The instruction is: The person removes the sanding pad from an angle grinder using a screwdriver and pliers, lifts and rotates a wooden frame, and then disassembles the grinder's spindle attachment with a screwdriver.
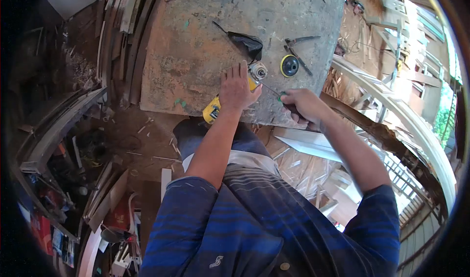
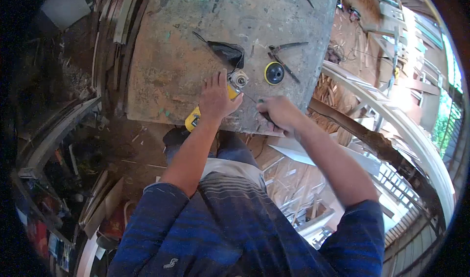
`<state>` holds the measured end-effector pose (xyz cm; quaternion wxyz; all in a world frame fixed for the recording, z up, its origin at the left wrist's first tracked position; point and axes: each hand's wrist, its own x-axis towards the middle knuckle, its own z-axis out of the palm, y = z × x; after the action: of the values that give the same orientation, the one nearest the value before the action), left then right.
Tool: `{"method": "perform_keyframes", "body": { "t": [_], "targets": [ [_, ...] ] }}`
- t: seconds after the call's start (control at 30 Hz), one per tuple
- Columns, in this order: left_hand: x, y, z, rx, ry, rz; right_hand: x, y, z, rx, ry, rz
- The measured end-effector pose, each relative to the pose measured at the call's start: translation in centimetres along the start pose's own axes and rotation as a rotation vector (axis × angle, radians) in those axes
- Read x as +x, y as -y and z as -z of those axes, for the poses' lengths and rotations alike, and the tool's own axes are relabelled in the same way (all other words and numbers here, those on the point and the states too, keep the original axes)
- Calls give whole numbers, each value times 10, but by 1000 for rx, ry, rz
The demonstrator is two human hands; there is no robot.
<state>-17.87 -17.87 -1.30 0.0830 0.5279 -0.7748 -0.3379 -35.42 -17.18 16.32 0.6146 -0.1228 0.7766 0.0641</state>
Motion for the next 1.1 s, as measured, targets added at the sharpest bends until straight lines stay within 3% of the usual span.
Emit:
{"method": "perform_keyframes", "body": {
  "t": [0.17,0.4,0.5,0.8,1.0,1.1],
  "targets": [
    [0,3,2,-12,11,5,0,44,13,-57,59,-291],
    [0,6,1,-42,-32,-28,6,33,-19,-627,-170,270],
    [0,6,0,-39,-45,-37,2,45,-22,-763,-160,296],
    [-3,5,-2,-37,-52,-46,21,58,-3,-601,-2,54],
    [-3,4,-2,-27,-33,-37,13,45,-26,-1057,-261,445],
    [-3,3,1,-28,-17,-24,-8,57,-29,-1322,-276,427]
  ]
}}
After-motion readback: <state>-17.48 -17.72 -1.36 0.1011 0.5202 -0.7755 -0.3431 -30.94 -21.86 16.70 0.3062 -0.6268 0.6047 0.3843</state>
